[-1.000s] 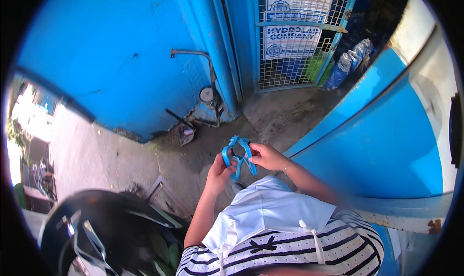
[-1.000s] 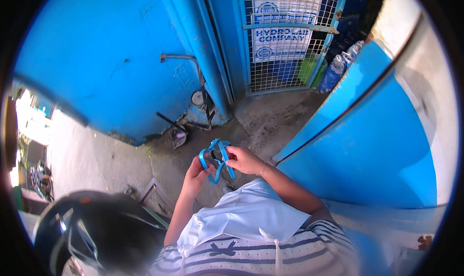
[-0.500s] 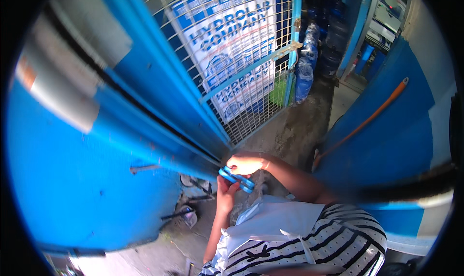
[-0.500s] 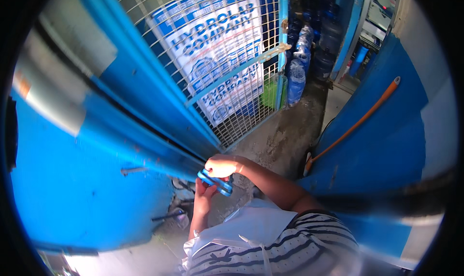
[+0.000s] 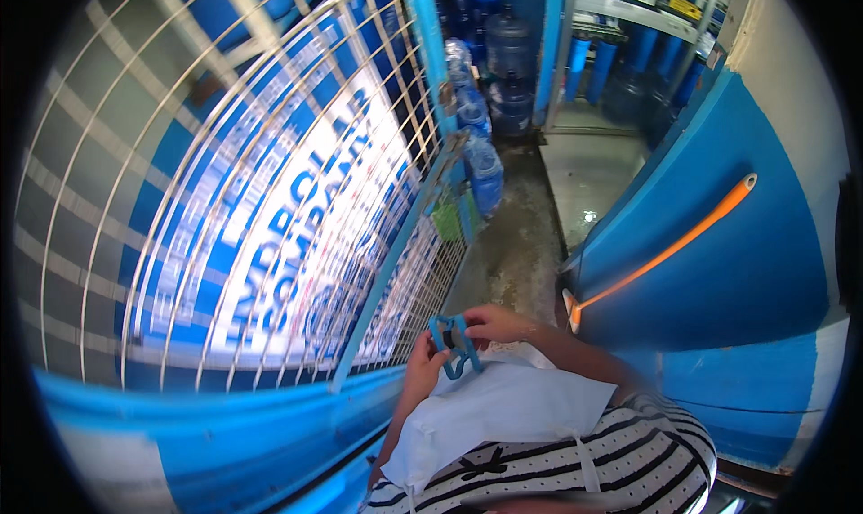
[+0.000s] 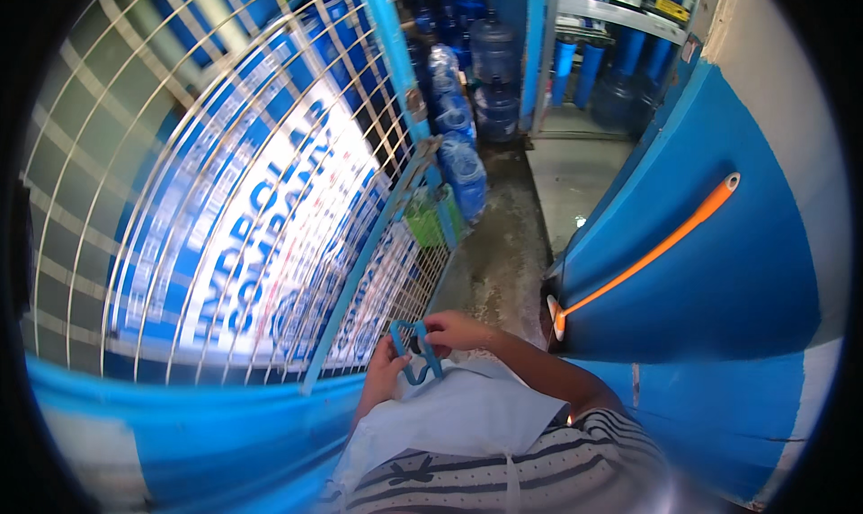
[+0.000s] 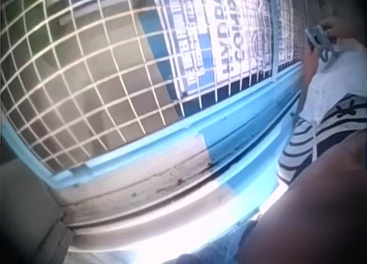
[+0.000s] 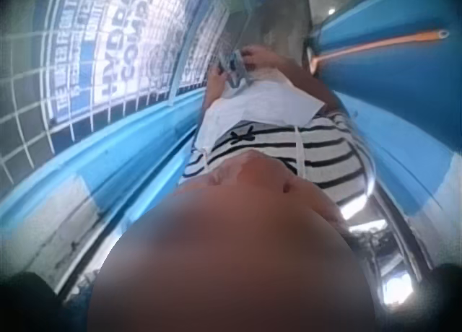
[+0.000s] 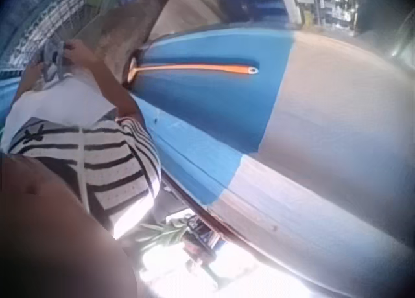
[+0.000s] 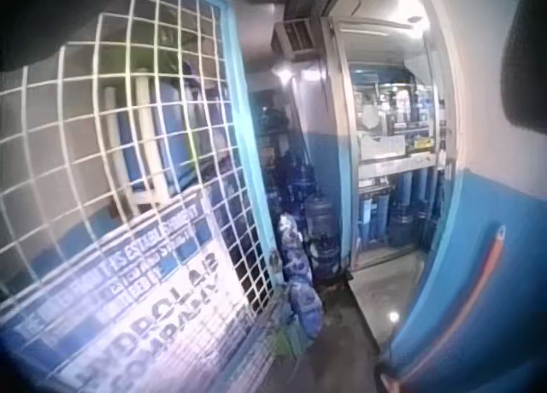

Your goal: The person repeatedly picks up large water jugs from a storage area, carries them to a three-wheeled vehicle, and places them in the cargo bed. The person uses a blue plastic jug lifter to grip and transport the jugs. The person also briefly fills a small metal pot with water from a tap and pours it into the vehicle.

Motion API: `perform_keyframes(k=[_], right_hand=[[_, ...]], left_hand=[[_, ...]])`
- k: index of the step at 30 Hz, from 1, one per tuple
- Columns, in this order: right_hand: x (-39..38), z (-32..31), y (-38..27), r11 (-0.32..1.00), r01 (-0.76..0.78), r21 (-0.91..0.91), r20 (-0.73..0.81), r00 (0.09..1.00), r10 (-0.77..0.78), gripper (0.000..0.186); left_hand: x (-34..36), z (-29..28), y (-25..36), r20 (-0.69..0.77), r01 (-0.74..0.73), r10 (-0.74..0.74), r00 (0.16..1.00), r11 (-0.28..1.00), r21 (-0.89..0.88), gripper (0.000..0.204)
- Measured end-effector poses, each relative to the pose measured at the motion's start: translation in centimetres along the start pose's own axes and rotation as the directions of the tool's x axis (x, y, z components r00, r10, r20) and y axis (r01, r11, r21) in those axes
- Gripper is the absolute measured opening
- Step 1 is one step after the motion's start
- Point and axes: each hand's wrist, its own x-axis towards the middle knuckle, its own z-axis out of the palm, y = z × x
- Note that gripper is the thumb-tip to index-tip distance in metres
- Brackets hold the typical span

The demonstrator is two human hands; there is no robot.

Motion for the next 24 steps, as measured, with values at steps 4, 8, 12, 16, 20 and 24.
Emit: perform_keyframes(k=[4,8,12,16,20,24], right_hand=[[-1.0,-7.7,-1.5,0.981,0.067,0.181,-0.347,0.938,-0.001,0.023],[-2.4,-14.7,-2.2,0.947,0.181,0.266,-0.612,0.791,0.021,0.024],[-3.4,-24.1,-5.1,0.888,0.357,0.290,-0.760,0.650,-0.013,0.022],[-2.6,-38.3,-13.2,0.987,0.144,-0.078,-0.656,0.738,-0.159,0.015],[0.6,-50.6,-22.5,0.874,-0.040,-0.484,-0.480,0.848,-0.227,0.014],[4.2,-61.1,-26.2,0.815,-0.008,-0.579,-0.415,0.864,-0.287,0.013]], left_hand=[[11.5,1.1,5.5,0.266,-0.038,0.016,0.964,0.996,0.080,0.038],[22.9,6.8,9.7,0.468,-0.051,0.004,0.884,0.995,0.089,0.036],[32.7,15.2,13.9,0.634,-0.105,0.005,0.773,0.987,0.120,0.036],[40.6,23.1,19.2,0.572,-0.202,0.158,0.805,0.979,0.013,0.038],[50.2,27.3,24.8,0.348,-0.353,0.362,0.865,0.931,-0.092,0.040],[59.0,31.7,27.7,0.317,-0.231,0.362,0.877,0.895,-0.382,0.040]])
